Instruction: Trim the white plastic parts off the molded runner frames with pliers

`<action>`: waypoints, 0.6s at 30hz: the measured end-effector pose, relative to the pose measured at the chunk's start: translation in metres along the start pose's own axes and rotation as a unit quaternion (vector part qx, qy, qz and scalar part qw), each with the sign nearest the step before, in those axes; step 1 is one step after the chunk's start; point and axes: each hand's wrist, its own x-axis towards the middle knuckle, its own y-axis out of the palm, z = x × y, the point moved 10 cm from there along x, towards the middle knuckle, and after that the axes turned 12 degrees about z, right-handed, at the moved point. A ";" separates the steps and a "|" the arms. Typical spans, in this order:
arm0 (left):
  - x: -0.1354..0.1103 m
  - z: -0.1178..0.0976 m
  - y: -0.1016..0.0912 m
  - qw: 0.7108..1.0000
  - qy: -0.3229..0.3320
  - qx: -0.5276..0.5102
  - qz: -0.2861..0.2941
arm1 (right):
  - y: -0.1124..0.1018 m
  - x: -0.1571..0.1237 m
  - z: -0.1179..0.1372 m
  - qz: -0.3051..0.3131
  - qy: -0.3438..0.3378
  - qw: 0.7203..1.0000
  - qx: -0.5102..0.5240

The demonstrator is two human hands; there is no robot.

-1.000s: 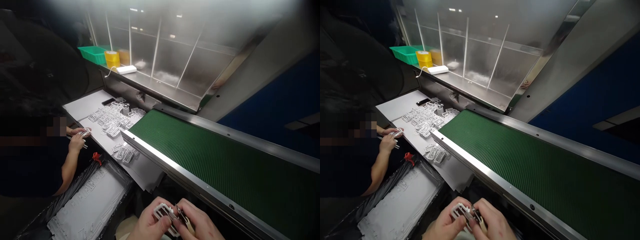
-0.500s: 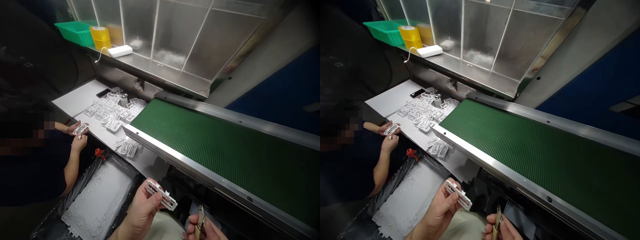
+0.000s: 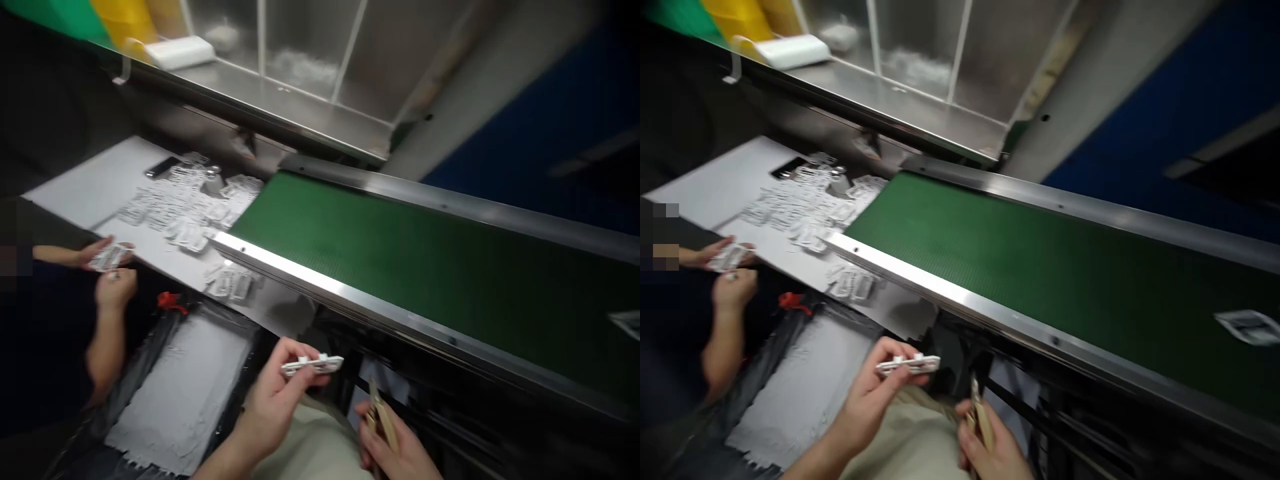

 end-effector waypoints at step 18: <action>-0.062 0.030 0.051 0.985 -0.056 0.154 -0.063 | 0.010 -0.040 0.072 0.123 -0.208 0.967 0.079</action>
